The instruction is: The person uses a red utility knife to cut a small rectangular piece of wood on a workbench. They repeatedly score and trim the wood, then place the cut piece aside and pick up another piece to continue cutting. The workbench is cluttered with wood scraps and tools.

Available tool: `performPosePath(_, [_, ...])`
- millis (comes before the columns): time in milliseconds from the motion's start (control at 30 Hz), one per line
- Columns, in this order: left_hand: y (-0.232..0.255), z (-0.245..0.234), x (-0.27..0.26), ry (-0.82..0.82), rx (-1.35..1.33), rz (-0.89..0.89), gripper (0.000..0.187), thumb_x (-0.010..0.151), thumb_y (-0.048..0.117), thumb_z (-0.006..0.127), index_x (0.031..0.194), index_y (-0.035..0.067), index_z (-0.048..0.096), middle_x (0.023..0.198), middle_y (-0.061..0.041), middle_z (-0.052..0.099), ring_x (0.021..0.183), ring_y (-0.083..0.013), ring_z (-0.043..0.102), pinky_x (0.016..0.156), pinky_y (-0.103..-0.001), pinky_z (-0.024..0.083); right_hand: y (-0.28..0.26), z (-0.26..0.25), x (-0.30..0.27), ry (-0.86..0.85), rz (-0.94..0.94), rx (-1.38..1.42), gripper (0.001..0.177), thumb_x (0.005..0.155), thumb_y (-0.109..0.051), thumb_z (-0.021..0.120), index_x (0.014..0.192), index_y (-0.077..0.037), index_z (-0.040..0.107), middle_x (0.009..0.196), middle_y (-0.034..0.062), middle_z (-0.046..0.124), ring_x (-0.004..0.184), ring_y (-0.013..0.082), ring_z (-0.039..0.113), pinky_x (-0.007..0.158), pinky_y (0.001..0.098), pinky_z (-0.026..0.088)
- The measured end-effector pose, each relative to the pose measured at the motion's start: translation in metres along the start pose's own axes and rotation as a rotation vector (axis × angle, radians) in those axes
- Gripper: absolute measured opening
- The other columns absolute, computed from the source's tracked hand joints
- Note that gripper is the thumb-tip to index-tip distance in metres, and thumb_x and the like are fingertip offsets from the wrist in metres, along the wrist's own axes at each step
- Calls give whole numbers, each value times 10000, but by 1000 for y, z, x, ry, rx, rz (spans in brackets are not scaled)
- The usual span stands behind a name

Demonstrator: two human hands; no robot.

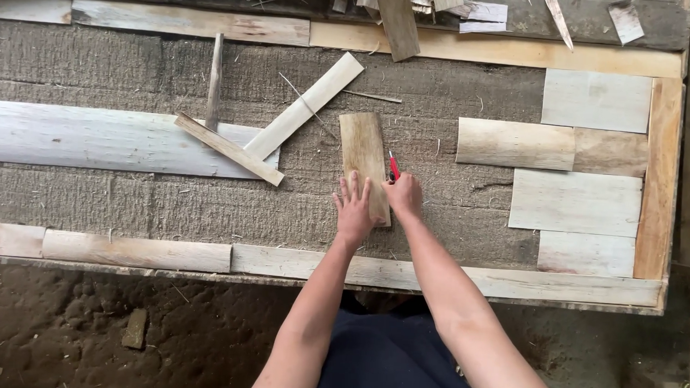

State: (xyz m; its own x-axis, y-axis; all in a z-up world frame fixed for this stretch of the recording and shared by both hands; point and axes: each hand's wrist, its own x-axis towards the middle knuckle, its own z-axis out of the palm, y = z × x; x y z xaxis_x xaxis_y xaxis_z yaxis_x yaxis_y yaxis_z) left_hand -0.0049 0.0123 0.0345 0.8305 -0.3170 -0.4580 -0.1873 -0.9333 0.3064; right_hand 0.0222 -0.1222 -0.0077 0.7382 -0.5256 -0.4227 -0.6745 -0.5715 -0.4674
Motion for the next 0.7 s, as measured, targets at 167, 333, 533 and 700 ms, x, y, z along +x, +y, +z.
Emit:
performPosePath(167, [-4, 4, 2, -12, -12, 4, 1153, 778, 532, 830, 1659, 216, 158, 1733, -148, 2, 1568, -464, 9, 1224, -665, 180, 11, 0, 11, 103, 29, 106, 324, 778, -271, 633, 885, 18, 732, 837, 248, 735, 911, 451, 735, 764, 564, 582])
performPosePath(333, [-4, 13, 7, -15, 6, 18, 1138, 783, 519, 828, 1662, 262, 153, 1731, -157, -6, 1561, -483, 5, 1211, -688, 171, -36, -36, 10, 265, 111, 374, 283, 805, -324, 641, 892, -65, 713, 800, 140, 732, 872, 356, 738, 720, 532, 549])
performPosePath(533, [-4, 17, 9, 20, 37, 8, 1078, 780, 502, 840, 1643, 310, 222, 1733, -153, 0, 1561, -488, 5, 1214, -687, 167, -83, -53, -13, -230, -159, 291, 433, 841, -445, 747, 1116, -115, 691, 957, 136, 758, 951, 350, 743, 777, 442, 627])
performPosePath(700, [-1, 11, 6, -29, 24, -25, 1112, 791, 502, 832, 1651, 356, 144, 1736, -128, -36, 1568, -462, -35, 1218, -683, 136, -64, -61, -22, -245, -33, 35, 457, 979, -488, 422, 1152, -90, 566, 1116, 275, 708, 1159, 440, 661, 976, 571, 518])
